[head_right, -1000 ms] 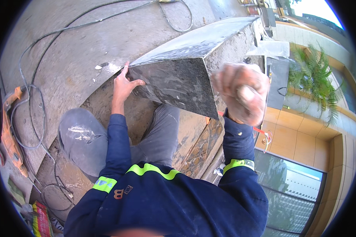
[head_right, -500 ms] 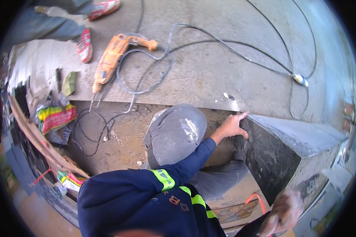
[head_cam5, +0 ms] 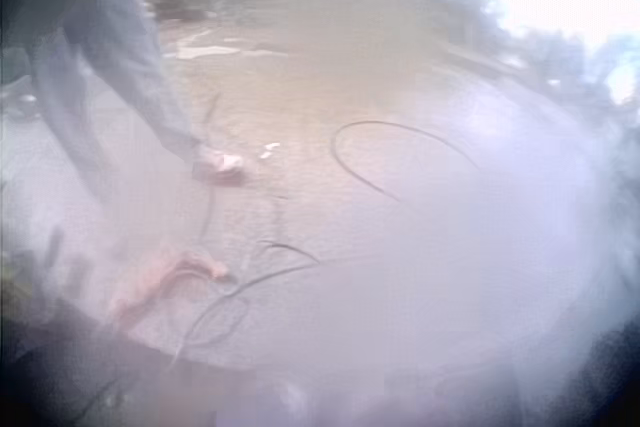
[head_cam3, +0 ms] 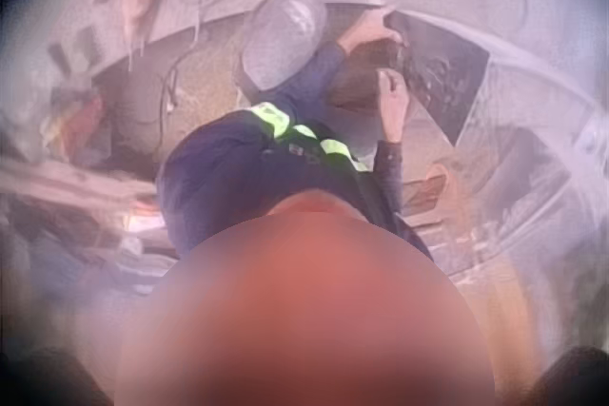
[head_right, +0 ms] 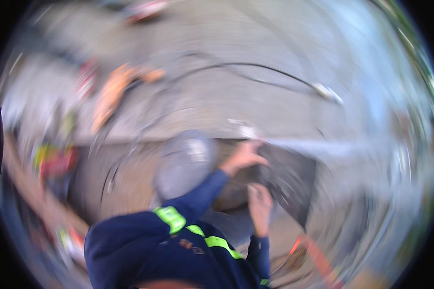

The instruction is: The person kneels on the floor and installs a dark stone tile by spreading mortar, positioning the tile, and tapping it with a hammer. They use a metal square to check alignment and adjust the tile as needed.

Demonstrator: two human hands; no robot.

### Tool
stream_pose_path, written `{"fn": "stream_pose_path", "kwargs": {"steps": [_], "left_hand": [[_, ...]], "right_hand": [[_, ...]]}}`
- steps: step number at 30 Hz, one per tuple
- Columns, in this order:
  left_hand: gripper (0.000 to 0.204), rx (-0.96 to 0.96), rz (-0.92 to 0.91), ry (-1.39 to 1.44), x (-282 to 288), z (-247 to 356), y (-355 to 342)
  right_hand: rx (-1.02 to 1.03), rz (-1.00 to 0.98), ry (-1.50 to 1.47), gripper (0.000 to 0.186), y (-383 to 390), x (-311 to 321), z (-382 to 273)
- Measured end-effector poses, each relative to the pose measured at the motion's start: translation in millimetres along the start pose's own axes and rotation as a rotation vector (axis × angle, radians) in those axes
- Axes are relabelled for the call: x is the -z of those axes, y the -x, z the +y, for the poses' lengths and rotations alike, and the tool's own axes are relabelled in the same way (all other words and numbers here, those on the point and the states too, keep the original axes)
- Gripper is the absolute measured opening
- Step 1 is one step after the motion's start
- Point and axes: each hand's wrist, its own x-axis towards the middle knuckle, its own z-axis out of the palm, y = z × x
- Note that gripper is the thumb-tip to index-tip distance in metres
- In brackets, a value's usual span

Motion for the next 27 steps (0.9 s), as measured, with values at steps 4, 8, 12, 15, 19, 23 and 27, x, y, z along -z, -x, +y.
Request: {"fn": "stream_pose_path", "kwargs": {"steps": [4, 8, 12, 15, 19, 23, 27], "left_hand": [[0.095, 0.174, -0.149, 0.139, -5.6, -5.2, -24.2], [0.102, 0.162, -0.129, 0.134, -0.4, -31.1, -28.9], [0.096, 0.239, -0.166, 0.103, 2.3, -47.2, -27.3], [0.093, 0.241, -0.193, 0.106, 1.3, -41.9, -24.7], [0.092, 0.242, -0.172, 0.172, -1.0, -36.2, -25.2], [0.098, 0.275, -0.138, 0.147, -0.1, -37.1, -24.8], [0.102, 0.235, -0.134, 0.147, -2.6, -34.7, -23.9]], "right_hand": [[-0.148, 0.01, 0.141, 0.03, 20.3, 10.3, 22.0], [-0.241, -0.107, 0.231, 0.028, 47.9, 44.2, 46.4], [-0.192, 0.339, 0.358, 0.03, 87.0, 112.6, 70.9], [-0.575, 0.267, 0.482, 0.035, 106.3, 179.9, 82.0], [-0.669, 0.556, 0.497, 0.034, 134.3, 220.4, 89.1], [-0.524, 0.799, 0.465, 0.029, 150.6, 227.6, 90.2], [-0.723, 0.536, 0.49, 0.037, 143.9, 228.1, 84.1]]}}
